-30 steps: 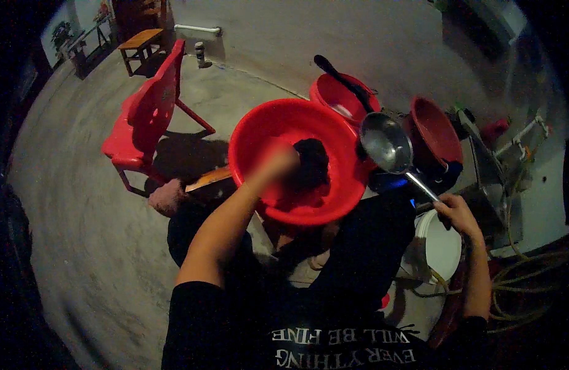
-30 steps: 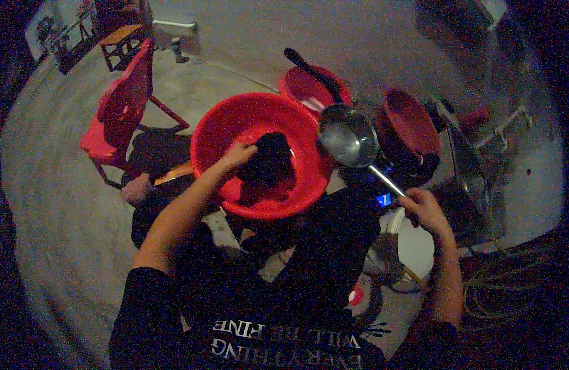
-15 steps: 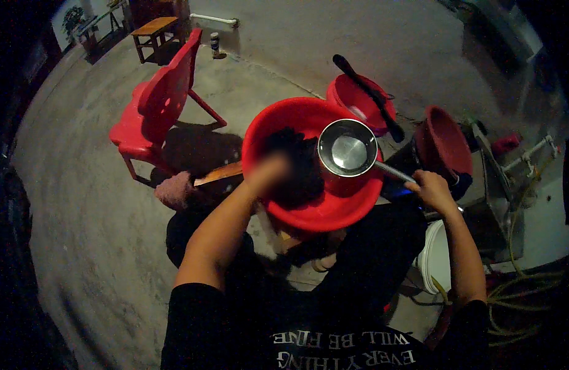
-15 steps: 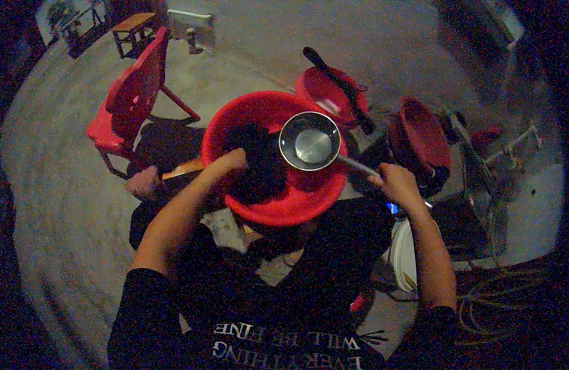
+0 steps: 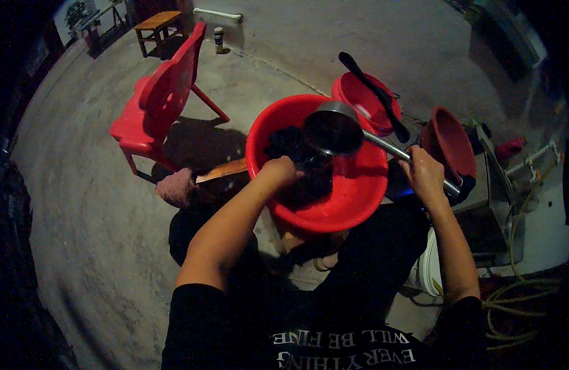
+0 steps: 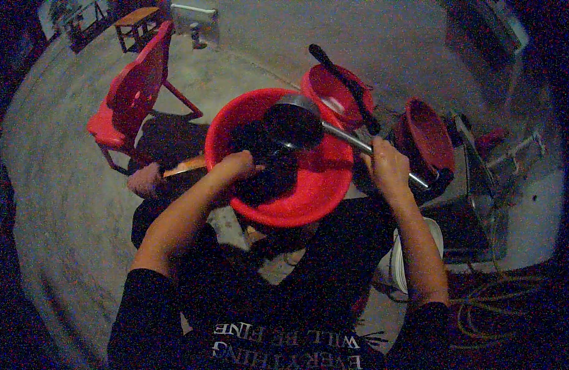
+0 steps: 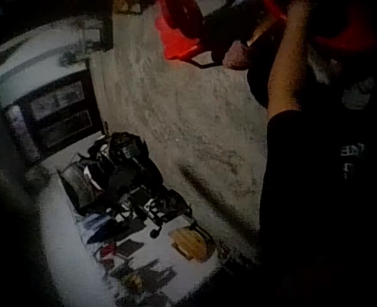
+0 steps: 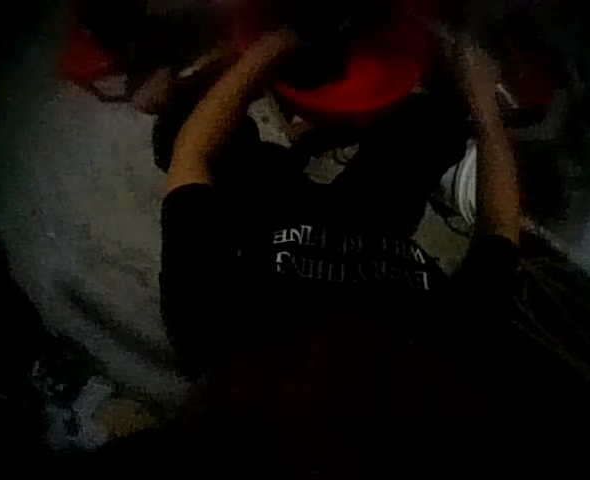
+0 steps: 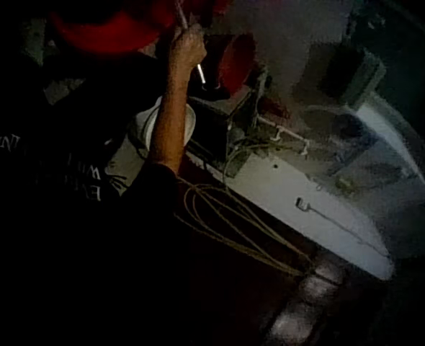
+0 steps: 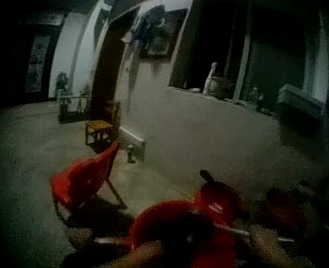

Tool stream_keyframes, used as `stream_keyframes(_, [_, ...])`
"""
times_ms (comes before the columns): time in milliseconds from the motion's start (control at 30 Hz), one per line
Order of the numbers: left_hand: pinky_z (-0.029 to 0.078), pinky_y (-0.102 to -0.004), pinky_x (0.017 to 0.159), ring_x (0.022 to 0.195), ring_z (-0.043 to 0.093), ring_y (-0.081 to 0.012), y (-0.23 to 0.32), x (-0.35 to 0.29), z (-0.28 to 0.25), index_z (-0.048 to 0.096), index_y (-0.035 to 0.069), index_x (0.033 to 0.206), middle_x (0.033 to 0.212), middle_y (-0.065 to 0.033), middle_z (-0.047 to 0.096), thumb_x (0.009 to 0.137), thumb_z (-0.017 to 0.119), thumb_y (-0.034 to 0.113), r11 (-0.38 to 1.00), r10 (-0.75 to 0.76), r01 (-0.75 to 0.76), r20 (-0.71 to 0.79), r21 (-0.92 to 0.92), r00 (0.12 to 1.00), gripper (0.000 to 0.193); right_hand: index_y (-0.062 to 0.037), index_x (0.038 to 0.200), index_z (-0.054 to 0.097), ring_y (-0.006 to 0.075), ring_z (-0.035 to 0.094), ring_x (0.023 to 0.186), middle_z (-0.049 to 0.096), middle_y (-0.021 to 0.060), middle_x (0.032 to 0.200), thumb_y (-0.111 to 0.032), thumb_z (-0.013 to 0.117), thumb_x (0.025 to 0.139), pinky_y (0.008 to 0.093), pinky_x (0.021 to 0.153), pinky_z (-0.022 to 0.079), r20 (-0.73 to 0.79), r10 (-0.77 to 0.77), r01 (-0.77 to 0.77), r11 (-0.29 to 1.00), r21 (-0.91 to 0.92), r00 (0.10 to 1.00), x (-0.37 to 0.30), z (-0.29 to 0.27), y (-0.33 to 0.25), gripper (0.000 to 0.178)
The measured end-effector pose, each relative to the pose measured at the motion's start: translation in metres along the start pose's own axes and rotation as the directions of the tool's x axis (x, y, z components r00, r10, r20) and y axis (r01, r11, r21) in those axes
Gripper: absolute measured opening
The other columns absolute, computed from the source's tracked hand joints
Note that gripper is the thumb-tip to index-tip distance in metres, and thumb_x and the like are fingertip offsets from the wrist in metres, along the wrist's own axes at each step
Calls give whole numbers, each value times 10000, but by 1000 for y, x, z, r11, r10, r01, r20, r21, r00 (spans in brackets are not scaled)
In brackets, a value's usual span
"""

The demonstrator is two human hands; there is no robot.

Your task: The person washes black clothing in a basin of soapy water by hand, rinses it with water from a bucket, and hangs it on a hanger to dry on a line.

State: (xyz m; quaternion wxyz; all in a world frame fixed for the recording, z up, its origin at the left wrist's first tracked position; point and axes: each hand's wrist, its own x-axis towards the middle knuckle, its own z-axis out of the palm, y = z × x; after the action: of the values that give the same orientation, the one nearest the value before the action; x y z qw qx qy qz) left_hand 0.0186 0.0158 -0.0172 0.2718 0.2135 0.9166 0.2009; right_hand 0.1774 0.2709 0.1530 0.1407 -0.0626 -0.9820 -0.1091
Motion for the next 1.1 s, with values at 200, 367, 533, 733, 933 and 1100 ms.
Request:
stream_keyframes(200, [453, -403, 811, 928, 570, -350, -6, 9, 9, 570, -21, 973, 968, -210, 594, 699, 638, 439, 998, 53, -53, 1, 33, 999, 540, -59, 936, 464, 316, 569, 738, 554, 128, 817, -240, 632, 736, 412, 592, 444, -152, -20, 30, 997, 69, 988, 0, 3, 1, 318])
stream_keyframes(367, [455, -395, 813, 931, 570, -345, -2, 2, 4, 565, -26, 984, 968, -213, 593, 706, 629, 399, 999, 51, -51, 22, 16, 998, 512, -54, 965, 524, 327, 584, 728, 593, 153, 791, -355, 558, 785, 424, 633, 456, 142, 120, -137, 984, 115, 983, 1, 4, -3, 352])
stream_keyframes(533, [458, -393, 808, 940, 569, -337, 4, -3, -2, 560, -22, 1000, 985, -221, 583, 713, 629, 395, 996, -2, -3, 47, 93, 999, 511, -66, 942, 609, 304, 605, 749, 622, 145, 775, -386, 522, 809, 415, 675, 457, 487, 149, -359, 856, 371, 860, -5, 17, 14, 357])
stream_keyframes(733, [459, -400, 801, 945, 560, -349, -18, 15, 8, 537, -20, 1025, 1006, -205, 580, 716, 642, 406, 971, 95, -103, 46, 217, 994, 537, -28, 859, 544, 66, 470, 469, 514, 27, 584, -289, 504, 855, 202, 403, 374, 712, 74, -685, 359, 634, 698, -37, -18, 41, 264])
stream_keyframes(933, [450, -420, 791, 941, 552, -366, -70, 41, 31, 449, -43, 1053, 1001, -259, 557, 751, 591, 423, 968, 230, -229, -1, 101, 973, 573, -42, 772, 512, 88, 447, 386, 515, 38, 549, -279, 492, 857, 212, 375, 357, 716, 199, -743, 201, 639, 670, -126, -70, 102, 252])
stream_keyframes(1100, [439, -425, 806, 954, 541, -376, -45, 32, 27, 454, -50, 1048, 997, -270, 553, 750, 588, 412, 954, 225, -229, 43, 194, 973, 566, -35, 795, 548, 96, 450, 361, 523, 34, 528, -294, 492, 862, 238, 342, 367, 721, 445, -831, 109, 545, 531, -245, -92, 159, 274])
